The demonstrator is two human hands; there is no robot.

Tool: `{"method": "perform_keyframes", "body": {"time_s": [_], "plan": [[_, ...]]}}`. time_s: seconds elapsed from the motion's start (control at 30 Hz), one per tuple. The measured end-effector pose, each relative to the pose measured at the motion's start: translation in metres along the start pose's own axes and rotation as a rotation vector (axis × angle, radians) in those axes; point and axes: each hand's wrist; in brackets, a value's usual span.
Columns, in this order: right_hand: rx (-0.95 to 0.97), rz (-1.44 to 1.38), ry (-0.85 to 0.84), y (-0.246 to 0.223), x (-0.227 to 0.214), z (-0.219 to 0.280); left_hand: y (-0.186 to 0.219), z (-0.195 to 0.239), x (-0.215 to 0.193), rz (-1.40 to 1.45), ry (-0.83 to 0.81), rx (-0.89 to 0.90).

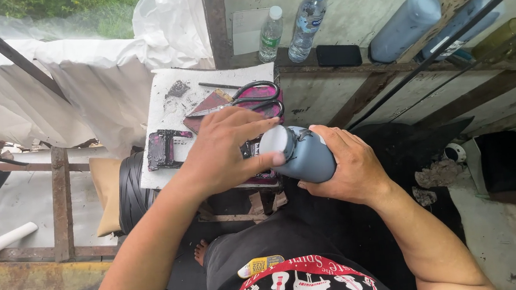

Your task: Trimming a small component with scissors and applying liquid dye from a bottle into a small frame on a workbench.

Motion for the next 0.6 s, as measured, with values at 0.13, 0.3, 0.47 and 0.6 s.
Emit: {"method": "perform_keyframes", "body": {"time_s": [0.13,0.3,0.47,0.6], "plan": [[0.007,0.052,-0.008,-0.001,-0.001,0.002,0.001,-0.002,-0.002,-0.037,-0.048,-0.003],[0.034,-0.017,-0.030,-0.002,-0.003,0.002,0.007,-0.004,-0.007,0.055,-0.058,0.024],[0.028,0.001,-0.031,-0.006,-0.005,0.001,0.002,-0.004,-0.002,-0.051,-0.028,-0.045],[0.020,0.006,-0.031,-0.002,-0.002,0.002,0.011,-0.005,-0.010,0.019,-0.081,0.055]]}}
Point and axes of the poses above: each hand's wrist, its own z-axis away from the middle knuckle, its own x-axis out of the palm, y = z × x, and after that the axes turned 3 degrees about -z, right-handed
